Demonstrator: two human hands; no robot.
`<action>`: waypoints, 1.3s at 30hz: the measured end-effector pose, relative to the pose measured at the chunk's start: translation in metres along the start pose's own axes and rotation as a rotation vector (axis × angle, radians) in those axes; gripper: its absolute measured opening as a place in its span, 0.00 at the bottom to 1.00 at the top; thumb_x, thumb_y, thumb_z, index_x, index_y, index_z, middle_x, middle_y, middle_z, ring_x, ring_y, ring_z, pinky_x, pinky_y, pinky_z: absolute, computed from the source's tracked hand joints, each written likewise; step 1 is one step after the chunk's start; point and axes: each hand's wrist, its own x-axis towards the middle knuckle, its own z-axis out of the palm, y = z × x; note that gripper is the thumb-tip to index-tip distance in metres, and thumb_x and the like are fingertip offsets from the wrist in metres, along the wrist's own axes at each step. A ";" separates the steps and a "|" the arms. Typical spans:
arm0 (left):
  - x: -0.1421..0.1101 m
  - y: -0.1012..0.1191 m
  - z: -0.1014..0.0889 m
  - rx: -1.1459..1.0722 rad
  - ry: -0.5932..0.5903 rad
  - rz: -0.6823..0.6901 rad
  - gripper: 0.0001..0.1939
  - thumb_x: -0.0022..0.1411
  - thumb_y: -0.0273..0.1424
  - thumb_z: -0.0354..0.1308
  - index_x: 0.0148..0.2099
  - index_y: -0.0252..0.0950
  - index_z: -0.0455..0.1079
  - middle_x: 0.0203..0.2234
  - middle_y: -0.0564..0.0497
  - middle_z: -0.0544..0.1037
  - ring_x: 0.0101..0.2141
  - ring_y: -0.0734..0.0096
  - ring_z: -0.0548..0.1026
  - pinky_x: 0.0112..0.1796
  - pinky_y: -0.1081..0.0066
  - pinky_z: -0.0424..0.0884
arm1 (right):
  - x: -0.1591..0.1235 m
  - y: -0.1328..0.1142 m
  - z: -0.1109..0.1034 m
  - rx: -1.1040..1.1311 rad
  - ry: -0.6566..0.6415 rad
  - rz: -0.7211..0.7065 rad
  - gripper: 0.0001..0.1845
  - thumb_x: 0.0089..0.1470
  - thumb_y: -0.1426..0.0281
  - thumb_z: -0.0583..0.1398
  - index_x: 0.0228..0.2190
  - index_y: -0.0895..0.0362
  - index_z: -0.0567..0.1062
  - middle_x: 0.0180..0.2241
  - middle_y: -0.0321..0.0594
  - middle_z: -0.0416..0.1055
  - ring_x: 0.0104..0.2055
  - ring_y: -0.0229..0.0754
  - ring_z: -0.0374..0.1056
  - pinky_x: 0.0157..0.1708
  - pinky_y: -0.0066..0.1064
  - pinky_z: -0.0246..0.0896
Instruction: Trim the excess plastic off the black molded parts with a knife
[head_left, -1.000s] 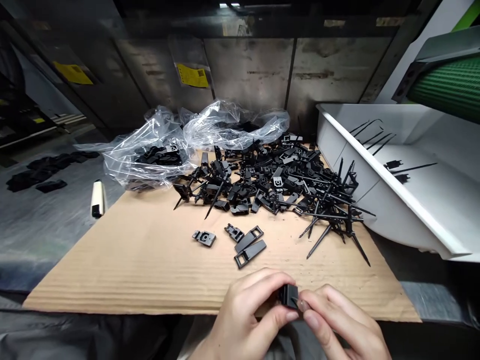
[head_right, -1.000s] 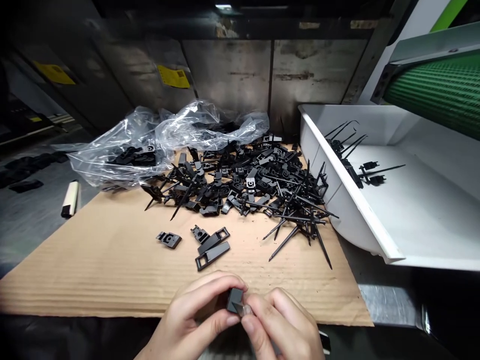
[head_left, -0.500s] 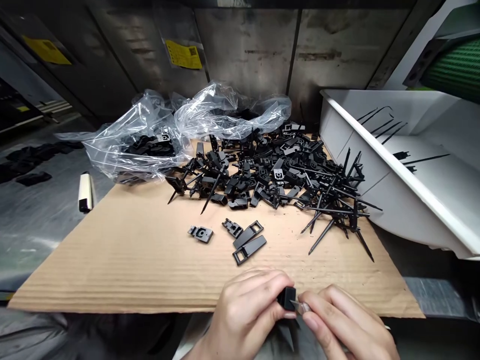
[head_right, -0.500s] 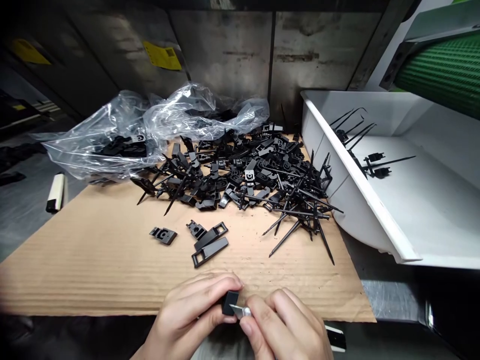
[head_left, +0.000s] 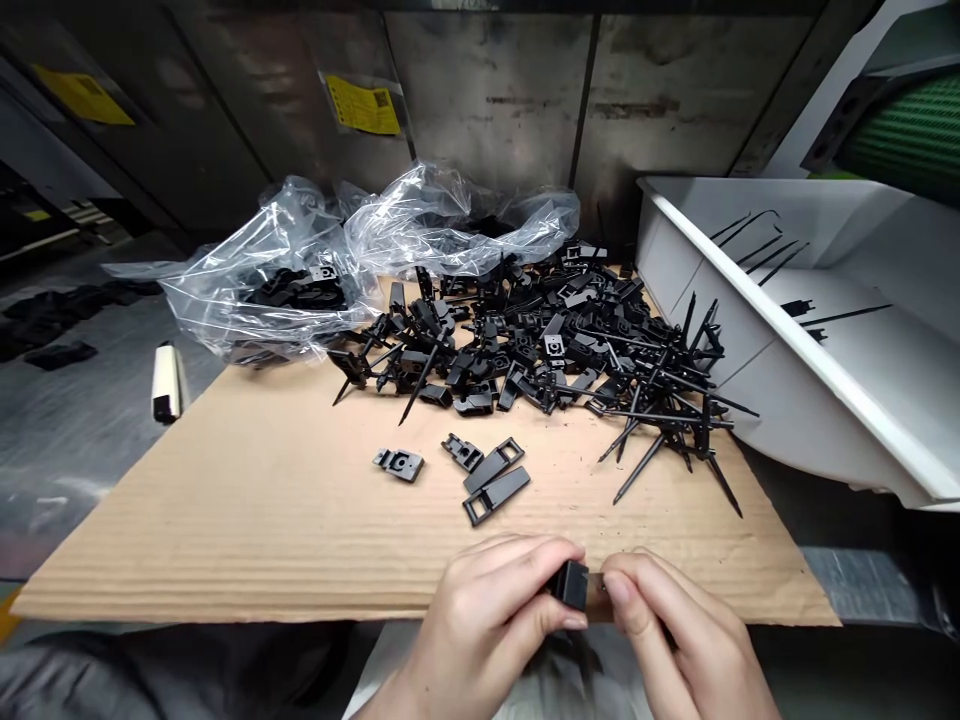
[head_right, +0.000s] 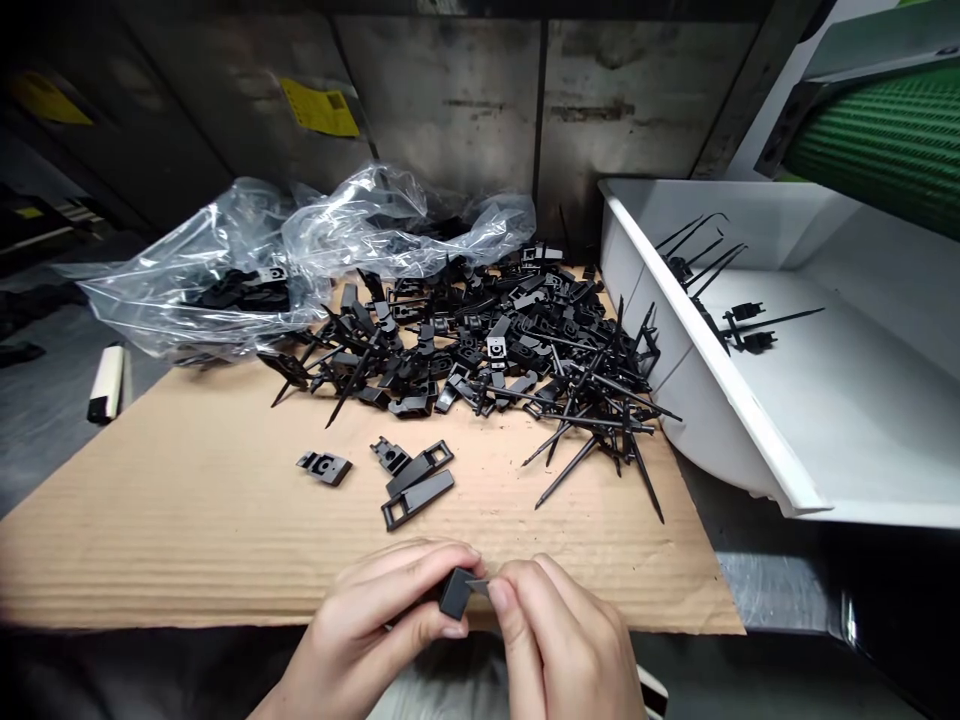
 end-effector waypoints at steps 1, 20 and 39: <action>0.000 0.000 0.000 0.004 0.003 0.007 0.10 0.64 0.33 0.51 0.43 0.32 0.68 0.28 0.48 0.78 0.31 0.70 0.76 0.34 0.78 0.68 | 0.001 0.001 0.001 -0.011 0.001 -0.012 0.11 0.58 0.72 0.49 0.27 0.53 0.67 0.22 0.33 0.67 0.24 0.34 0.65 0.25 0.23 0.57; 0.002 0.000 0.005 0.047 0.044 0.022 0.08 0.63 0.32 0.52 0.41 0.33 0.69 0.26 0.50 0.78 0.26 0.70 0.77 0.28 0.78 0.70 | 0.002 -0.001 -0.010 0.147 -0.078 0.094 0.16 0.60 0.68 0.46 0.21 0.55 0.63 0.17 0.31 0.59 0.19 0.31 0.58 0.18 0.20 0.52; -0.006 0.004 -0.010 -0.112 0.037 -0.190 0.14 0.58 0.41 0.56 0.40 0.38 0.74 0.24 0.51 0.71 0.26 0.71 0.71 0.27 0.76 0.70 | 0.005 0.000 -0.013 0.168 0.011 0.141 0.10 0.54 0.63 0.54 0.27 0.55 0.70 0.23 0.33 0.70 0.25 0.33 0.67 0.25 0.18 0.62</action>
